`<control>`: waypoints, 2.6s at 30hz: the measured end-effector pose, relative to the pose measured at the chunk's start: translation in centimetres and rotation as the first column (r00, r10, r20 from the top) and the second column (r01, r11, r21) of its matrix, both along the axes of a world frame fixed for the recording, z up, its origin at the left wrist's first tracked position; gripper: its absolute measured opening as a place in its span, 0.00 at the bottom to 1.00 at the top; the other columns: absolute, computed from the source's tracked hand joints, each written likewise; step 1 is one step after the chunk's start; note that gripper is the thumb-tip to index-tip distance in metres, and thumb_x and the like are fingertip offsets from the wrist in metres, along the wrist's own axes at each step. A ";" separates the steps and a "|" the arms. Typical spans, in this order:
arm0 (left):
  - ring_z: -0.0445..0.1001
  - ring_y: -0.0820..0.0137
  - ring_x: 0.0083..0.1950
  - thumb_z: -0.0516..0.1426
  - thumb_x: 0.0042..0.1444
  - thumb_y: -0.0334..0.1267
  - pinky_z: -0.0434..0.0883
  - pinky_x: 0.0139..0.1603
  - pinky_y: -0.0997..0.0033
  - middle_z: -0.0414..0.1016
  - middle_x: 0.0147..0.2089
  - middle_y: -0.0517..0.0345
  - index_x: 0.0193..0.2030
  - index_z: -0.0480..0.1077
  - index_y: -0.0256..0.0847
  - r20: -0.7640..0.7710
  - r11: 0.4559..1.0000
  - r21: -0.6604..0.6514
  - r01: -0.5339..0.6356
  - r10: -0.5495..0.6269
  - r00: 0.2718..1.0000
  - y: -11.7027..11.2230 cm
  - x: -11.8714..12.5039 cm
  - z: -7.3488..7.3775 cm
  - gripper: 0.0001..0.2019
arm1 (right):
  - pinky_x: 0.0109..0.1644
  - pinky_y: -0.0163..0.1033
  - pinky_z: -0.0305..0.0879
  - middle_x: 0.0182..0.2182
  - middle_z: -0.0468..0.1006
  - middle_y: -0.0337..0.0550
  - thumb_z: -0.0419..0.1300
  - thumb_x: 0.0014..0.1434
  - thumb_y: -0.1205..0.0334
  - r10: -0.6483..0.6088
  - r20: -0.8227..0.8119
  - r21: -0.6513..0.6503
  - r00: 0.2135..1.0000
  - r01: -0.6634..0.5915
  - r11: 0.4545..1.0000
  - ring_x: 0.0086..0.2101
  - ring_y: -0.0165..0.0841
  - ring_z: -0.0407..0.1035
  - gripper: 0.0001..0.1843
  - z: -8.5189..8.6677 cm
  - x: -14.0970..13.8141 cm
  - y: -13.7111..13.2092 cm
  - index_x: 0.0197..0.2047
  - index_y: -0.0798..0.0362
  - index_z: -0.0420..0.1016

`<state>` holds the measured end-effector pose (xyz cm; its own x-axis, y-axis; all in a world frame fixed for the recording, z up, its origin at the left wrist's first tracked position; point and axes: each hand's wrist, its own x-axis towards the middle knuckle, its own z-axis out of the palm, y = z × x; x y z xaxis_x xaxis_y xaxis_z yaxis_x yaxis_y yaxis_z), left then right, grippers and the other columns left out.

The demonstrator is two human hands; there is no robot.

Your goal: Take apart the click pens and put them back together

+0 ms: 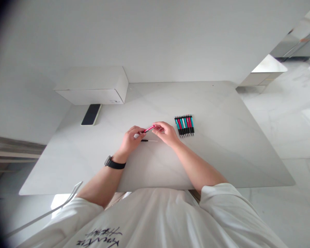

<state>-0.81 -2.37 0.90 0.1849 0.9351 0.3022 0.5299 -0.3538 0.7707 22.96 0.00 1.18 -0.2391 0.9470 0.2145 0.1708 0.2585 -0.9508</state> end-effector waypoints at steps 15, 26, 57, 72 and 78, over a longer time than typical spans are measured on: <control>0.74 0.57 0.60 0.65 0.63 0.43 0.68 0.67 0.50 0.75 0.57 0.49 0.48 0.78 0.47 -0.223 0.992 0.085 0.090 -0.069 0.972 0.3 -3.4 1.9 0.09 | 0.51 0.47 0.77 0.43 0.83 0.45 0.62 0.65 0.36 -0.239 -0.274 -0.188 0.931 0.192 0.963 0.46 0.38 0.80 0.23 -1.4 0.7 1.7 0.46 0.45 0.66; 0.70 0.52 0.64 0.66 0.59 0.39 0.65 0.69 0.42 0.74 0.62 0.51 0.41 0.81 0.51 -0.377 0.987 0.008 0.159 -0.144 0.915 0.4 -4.1 0.3 0.04 | 0.45 0.42 0.76 0.40 0.82 0.43 0.63 0.64 0.36 -0.244 -0.170 -0.146 0.955 0.221 0.964 0.38 0.35 0.77 0.23 -2.2 1.2 2.0 0.49 0.46 0.72; 0.78 0.59 0.52 0.59 0.67 0.41 0.73 0.59 0.56 0.83 0.48 0.55 0.47 0.77 0.46 -0.251 0.999 -0.034 -0.016 0.007 0.968 0.2 -2.3 1.9 0.06 | 0.51 0.45 0.73 0.40 0.84 0.42 0.65 0.67 0.63 -0.059 0.408 0.326 0.911 -0.085 0.942 0.42 0.39 0.78 0.07 -0.8 0.4 0.5 0.47 0.44 0.83; 0.79 0.59 0.51 0.57 0.69 0.45 0.73 0.57 0.57 0.84 0.47 0.55 0.48 0.80 0.47 -0.230 0.994 -0.111 -0.024 -0.002 0.973 0.2 -1.8 1.2 0.10 | 0.51 0.45 0.71 0.41 0.85 0.43 0.64 0.67 0.65 -0.040 0.445 0.351 0.895 -0.133 0.927 0.41 0.39 0.77 0.08 -0.7 0.3 0.3 0.47 0.45 0.83; 0.79 0.60 0.48 0.57 0.69 0.47 0.73 0.54 0.59 0.84 0.45 0.55 0.46 0.80 0.47 -0.224 0.991 -0.130 -0.035 0.005 0.975 0.2 -1.7 0.8 0.11 | 0.53 0.46 0.68 0.42 0.85 0.44 0.65 0.67 0.66 -0.067 0.481 0.377 0.874 -0.136 0.916 0.43 0.40 0.77 0.08 -0.6 0.4 0.2 0.47 0.45 0.83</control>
<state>-2.51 -2.15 1.74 0.2138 0.9684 0.1287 0.6992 -0.2437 0.6721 23.35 0.24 0.53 -0.4382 0.7991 0.4117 0.5569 0.6008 -0.5734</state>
